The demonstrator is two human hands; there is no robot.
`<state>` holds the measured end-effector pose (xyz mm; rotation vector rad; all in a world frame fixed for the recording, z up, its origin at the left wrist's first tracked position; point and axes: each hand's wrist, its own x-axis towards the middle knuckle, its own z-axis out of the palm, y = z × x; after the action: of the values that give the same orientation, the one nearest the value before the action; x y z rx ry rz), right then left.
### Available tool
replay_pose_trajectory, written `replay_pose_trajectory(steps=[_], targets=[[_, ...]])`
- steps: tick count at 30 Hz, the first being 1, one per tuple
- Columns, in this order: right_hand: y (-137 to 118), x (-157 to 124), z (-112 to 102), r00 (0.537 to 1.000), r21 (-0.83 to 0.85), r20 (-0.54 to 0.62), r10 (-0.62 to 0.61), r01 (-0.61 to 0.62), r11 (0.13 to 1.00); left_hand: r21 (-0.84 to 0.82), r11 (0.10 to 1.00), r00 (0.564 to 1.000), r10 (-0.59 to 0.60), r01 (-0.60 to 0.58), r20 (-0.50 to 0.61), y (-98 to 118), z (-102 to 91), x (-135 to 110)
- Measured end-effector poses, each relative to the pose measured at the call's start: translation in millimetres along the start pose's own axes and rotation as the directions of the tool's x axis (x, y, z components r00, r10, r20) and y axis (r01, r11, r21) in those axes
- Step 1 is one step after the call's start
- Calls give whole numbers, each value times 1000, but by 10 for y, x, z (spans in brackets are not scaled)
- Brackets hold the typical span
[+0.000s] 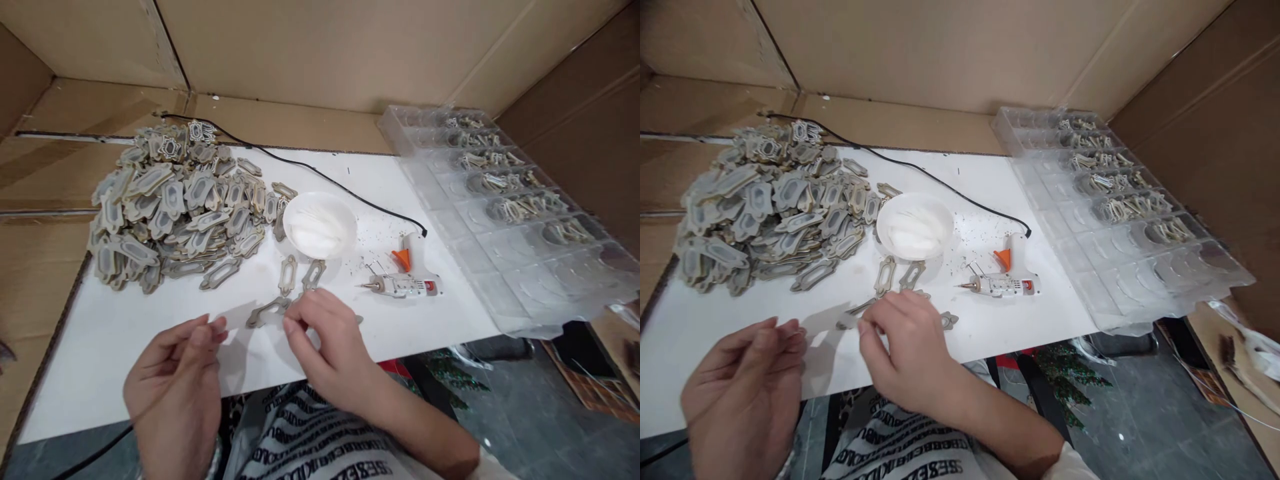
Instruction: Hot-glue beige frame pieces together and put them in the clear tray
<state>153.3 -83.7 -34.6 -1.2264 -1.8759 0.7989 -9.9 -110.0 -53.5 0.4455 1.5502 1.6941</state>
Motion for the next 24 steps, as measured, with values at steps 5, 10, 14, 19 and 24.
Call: replay_pose_trajectory(steps=[5, 10, 14, 19, 24], targets=[[91, 143, 4, 965, -383, 241, 103, -3, 924, 24, 999, 1000, 24, -24, 6, 32, -99, 109], [52, 242, 23, 917, -463, 368, 157, 34, 886, 66, 992, 995, 104, -103, 2, -47, -109, 103], [43, 303, 16, 912, -521, 383, 144, 85, 849, 74, 992, 995, 103, -104, 8, -71, -100, 98], [33, 402, 23, 894, -581, 433, 112, 182, 793, 111, 987, 993, 113, -117, 41, -62, -102, 88], [-8, 495, 49, 865, -601, 481, 143, 207, 772, 122, 988, 995, 85, -92, 60, -70, -100, 68]])
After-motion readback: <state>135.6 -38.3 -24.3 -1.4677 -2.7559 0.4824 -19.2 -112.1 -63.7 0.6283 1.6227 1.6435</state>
